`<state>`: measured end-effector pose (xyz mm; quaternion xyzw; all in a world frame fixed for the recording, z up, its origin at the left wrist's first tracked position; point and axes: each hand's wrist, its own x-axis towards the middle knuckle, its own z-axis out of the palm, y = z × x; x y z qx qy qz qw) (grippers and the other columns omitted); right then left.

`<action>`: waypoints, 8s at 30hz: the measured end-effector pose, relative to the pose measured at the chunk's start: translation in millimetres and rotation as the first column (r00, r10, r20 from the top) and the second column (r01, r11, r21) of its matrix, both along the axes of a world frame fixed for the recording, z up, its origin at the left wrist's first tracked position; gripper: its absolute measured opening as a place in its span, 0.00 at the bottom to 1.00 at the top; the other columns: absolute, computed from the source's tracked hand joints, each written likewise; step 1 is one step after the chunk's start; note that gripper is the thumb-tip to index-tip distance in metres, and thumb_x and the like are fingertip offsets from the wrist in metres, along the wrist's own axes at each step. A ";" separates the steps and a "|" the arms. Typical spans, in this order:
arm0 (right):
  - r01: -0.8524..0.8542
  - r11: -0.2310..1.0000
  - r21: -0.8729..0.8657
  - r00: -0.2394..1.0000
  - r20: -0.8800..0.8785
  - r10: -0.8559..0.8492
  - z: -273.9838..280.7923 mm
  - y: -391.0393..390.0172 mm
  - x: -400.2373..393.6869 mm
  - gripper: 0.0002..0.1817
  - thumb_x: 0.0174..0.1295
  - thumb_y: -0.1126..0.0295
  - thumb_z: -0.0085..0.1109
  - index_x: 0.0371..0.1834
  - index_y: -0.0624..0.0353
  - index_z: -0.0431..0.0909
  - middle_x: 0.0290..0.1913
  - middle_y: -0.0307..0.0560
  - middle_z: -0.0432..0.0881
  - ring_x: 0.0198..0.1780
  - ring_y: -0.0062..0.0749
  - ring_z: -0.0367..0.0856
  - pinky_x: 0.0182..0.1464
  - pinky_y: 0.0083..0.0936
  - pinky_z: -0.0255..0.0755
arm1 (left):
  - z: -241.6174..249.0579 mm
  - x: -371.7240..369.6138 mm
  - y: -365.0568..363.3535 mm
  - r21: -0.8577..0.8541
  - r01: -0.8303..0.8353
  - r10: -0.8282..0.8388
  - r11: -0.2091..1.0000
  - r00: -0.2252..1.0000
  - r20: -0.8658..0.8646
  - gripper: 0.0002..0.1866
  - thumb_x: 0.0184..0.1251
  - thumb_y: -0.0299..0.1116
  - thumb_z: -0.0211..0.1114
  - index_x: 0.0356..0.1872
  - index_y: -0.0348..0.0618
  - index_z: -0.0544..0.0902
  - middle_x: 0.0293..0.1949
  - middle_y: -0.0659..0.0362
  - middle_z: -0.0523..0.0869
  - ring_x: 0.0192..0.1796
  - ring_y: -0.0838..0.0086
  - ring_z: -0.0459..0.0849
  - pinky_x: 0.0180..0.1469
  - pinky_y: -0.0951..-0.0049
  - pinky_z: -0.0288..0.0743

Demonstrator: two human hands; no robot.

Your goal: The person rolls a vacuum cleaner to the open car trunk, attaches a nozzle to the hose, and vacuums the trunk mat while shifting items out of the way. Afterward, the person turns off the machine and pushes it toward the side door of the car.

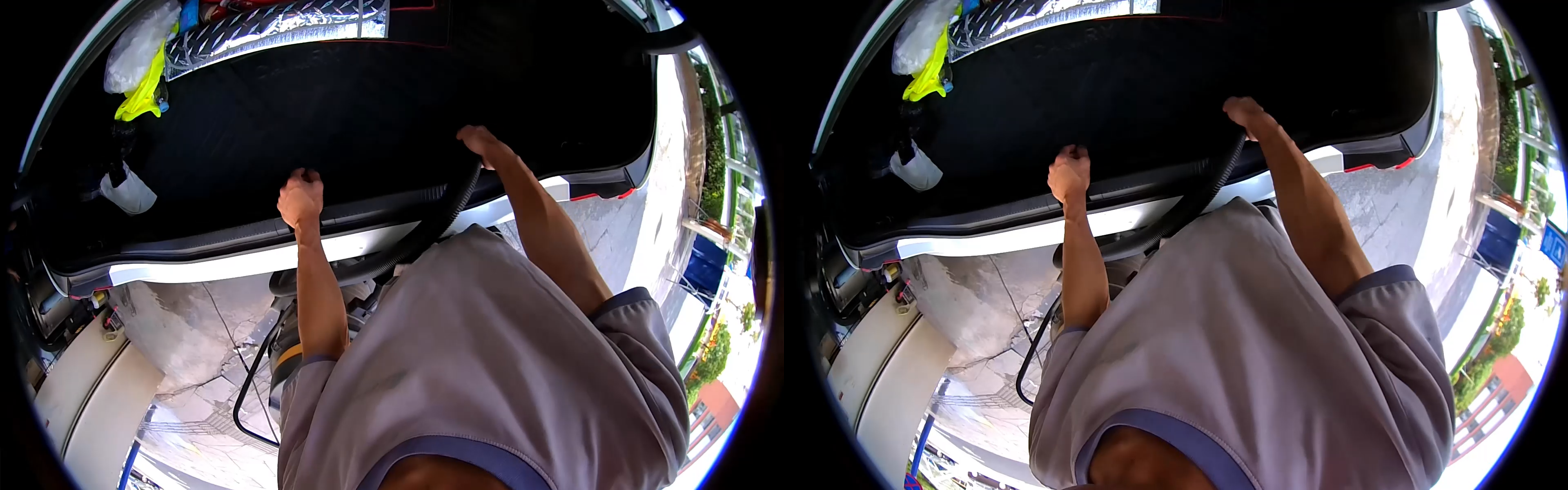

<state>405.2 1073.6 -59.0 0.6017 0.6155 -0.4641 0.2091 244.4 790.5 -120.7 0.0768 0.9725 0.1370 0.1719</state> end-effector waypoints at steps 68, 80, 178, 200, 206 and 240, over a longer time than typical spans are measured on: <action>-0.698 0.688 0.196 0.689 -0.076 0.721 -51.8 -14.1 -196.0 0.52 0.61 0.53 0.61 0.84 0.60 0.44 0.74 0.63 0.70 0.72 0.59 0.71 0.74 0.40 0.69 | -7.5 -1.6 -1.9 0.072 -0.092 0.096 0.993 0.994 -0.058 0.14 0.64 0.41 0.62 0.44 0.50 0.90 0.39 0.53 0.92 0.41 0.52 0.90 0.48 0.55 0.85; -0.823 0.512 0.246 0.501 -0.112 0.858 -65.3 -74.9 -210.2 0.55 0.61 0.56 0.64 0.83 0.67 0.39 0.56 0.76 0.81 0.59 0.62 0.83 0.66 0.45 0.76 | -19.4 1.3 -7.3 0.233 -0.046 0.118 0.971 0.944 -0.307 0.07 0.59 0.35 0.63 0.32 0.45 0.87 0.30 0.51 0.90 0.33 0.53 0.90 0.39 0.57 0.86; 0.161 0.917 0.365 0.440 -0.858 0.264 124.7 -135.2 231.3 0.55 0.53 0.73 0.68 0.84 0.63 0.44 0.66 0.58 0.73 0.54 0.43 0.81 0.53 0.33 0.80 | 76.8 467.1 -313.1 0.009 -0.588 0.511 0.808 0.695 -0.507 0.50 0.48 0.43 0.83 0.76 0.61 0.68 0.77 0.41 0.57 0.69 0.44 0.70 0.68 0.45 0.64; 0.120 0.979 0.166 0.668 -0.742 0.044 35.0 -103.8 190.0 0.59 0.49 0.64 0.67 0.84 0.60 0.42 0.58 0.64 0.78 0.54 0.51 0.80 0.60 0.34 0.71 | 89.4 374.8 -305.1 -0.296 -0.488 0.387 0.821 0.858 -0.338 0.46 0.58 0.51 0.75 0.77 0.55 0.64 0.66 0.33 0.73 0.65 0.40 0.74 0.70 0.45 0.61; 0.127 0.982 0.137 0.625 -0.780 0.028 25.6 -101.1 158.5 0.59 0.51 0.62 0.66 0.85 0.59 0.39 0.52 0.62 0.82 0.49 0.47 0.81 0.56 0.34 0.73 | 75.0 369.6 -300.0 -0.387 -0.515 0.385 0.765 0.847 -0.367 0.48 0.58 0.54 0.75 0.78 0.57 0.62 0.68 0.34 0.69 0.66 0.42 0.72 0.68 0.45 0.62; -0.097 0.992 0.077 0.770 -0.626 0.124 37.0 -129.0 184.7 0.62 0.53 0.59 0.63 0.84 0.62 0.29 0.46 0.68 0.85 0.47 0.58 0.86 0.53 0.38 0.77 | 75.8 374.7 -303.7 -0.374 -0.489 0.381 0.788 0.865 -0.326 0.49 0.58 0.47 0.77 0.79 0.57 0.60 0.70 0.29 0.66 0.70 0.37 0.68 0.71 0.42 0.59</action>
